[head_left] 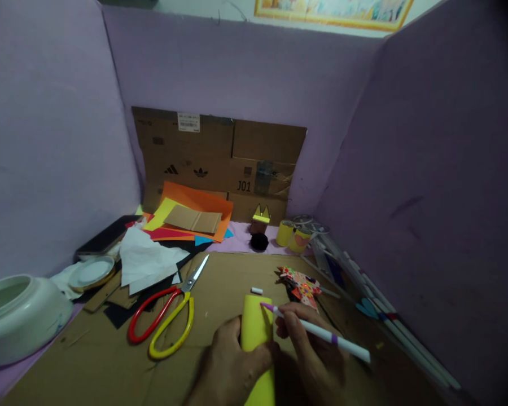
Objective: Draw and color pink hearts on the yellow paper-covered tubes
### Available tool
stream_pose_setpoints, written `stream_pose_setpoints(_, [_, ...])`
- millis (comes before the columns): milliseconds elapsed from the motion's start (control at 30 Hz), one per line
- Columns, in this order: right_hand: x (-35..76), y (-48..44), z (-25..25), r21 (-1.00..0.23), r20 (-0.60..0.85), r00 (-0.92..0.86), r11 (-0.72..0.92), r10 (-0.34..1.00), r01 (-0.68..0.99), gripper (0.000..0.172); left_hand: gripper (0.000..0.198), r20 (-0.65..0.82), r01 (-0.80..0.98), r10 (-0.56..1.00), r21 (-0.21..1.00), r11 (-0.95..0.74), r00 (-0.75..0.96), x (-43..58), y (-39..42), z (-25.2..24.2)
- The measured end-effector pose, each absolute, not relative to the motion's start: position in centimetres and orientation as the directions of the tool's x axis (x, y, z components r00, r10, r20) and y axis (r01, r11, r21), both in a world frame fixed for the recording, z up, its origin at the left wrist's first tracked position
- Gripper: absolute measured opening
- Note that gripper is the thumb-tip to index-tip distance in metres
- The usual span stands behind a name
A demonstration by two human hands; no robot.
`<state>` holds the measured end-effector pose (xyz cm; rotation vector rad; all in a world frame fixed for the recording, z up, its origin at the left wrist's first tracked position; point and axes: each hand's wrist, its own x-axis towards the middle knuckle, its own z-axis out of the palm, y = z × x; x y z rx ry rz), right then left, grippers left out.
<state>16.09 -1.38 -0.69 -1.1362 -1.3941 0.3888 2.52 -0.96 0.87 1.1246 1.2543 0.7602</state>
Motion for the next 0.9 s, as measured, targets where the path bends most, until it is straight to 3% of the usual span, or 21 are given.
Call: stream_pose_setpoints(900, [16.35,-1.84,-0.46,-0.852,0.488,0.147,0.434,0.86,0.293,0.017,0.029,-0.314,0.168,0.924,0.945,0.282,0.218,2.17,-1.2,0.25])
